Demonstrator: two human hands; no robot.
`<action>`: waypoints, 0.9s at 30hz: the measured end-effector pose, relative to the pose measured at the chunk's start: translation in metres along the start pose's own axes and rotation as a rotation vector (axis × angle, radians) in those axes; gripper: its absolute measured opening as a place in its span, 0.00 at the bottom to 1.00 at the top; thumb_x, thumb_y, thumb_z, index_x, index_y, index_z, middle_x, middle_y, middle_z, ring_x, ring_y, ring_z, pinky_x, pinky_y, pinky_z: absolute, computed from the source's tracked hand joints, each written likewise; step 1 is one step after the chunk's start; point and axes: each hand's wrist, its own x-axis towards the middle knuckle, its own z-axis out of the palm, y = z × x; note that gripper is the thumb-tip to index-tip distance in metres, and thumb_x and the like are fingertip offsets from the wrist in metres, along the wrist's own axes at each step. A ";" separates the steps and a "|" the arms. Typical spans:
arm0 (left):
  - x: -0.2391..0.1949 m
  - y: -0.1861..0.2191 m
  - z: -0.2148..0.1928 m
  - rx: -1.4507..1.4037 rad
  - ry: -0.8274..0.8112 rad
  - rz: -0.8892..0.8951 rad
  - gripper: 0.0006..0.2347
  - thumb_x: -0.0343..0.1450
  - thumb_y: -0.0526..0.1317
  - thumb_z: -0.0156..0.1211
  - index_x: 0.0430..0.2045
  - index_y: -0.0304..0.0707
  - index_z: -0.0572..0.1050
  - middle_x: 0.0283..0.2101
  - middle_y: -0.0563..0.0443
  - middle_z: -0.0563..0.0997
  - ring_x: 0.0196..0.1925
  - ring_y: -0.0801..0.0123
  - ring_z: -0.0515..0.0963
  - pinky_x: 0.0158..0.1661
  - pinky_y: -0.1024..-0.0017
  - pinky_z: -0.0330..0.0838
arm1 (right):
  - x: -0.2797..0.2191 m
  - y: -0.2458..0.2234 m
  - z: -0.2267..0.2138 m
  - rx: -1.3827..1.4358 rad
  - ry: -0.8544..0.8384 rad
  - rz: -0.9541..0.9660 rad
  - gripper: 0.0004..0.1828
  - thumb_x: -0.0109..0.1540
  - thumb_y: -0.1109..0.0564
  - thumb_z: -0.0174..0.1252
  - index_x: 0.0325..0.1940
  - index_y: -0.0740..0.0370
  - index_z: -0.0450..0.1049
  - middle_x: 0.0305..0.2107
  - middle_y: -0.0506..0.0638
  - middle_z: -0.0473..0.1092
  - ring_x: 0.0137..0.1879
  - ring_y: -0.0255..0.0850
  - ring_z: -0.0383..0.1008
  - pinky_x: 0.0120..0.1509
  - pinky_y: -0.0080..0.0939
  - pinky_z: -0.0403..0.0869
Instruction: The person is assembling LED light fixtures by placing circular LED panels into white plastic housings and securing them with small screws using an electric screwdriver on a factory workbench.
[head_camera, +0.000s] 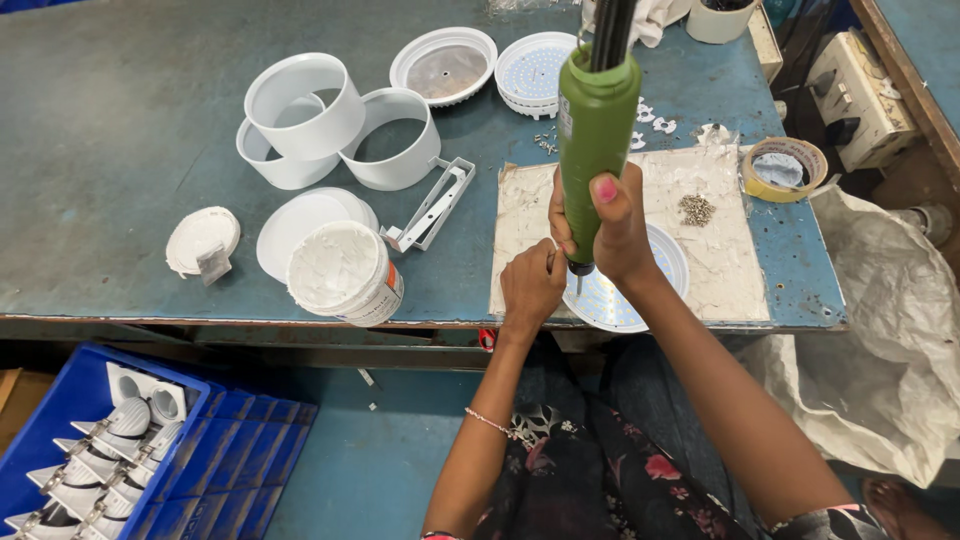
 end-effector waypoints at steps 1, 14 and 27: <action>0.001 0.000 -0.001 0.004 0.003 0.004 0.13 0.72 0.43 0.56 0.20 0.36 0.68 0.23 0.42 0.77 0.27 0.44 0.77 0.30 0.51 0.66 | 0.000 0.000 0.000 0.005 0.003 -0.006 0.43 0.63 0.20 0.51 0.33 0.68 0.66 0.16 0.51 0.63 0.19 0.35 0.63 0.24 0.34 0.65; 0.000 0.001 0.000 0.013 0.025 0.019 0.14 0.72 0.45 0.57 0.20 0.35 0.68 0.23 0.42 0.77 0.27 0.41 0.76 0.29 0.50 0.65 | -0.003 0.006 -0.011 0.130 -0.013 -0.002 0.45 0.62 0.18 0.52 0.35 0.67 0.65 0.16 0.51 0.62 0.19 0.36 0.62 0.24 0.36 0.65; 0.005 0.008 -0.007 -0.075 0.009 -0.089 0.14 0.68 0.50 0.60 0.22 0.41 0.68 0.17 0.49 0.75 0.23 0.51 0.76 0.26 0.56 0.66 | -0.032 -0.015 -0.067 0.121 0.183 -0.068 0.47 0.62 0.13 0.46 0.42 0.63 0.62 0.16 0.51 0.60 0.18 0.38 0.61 0.24 0.39 0.66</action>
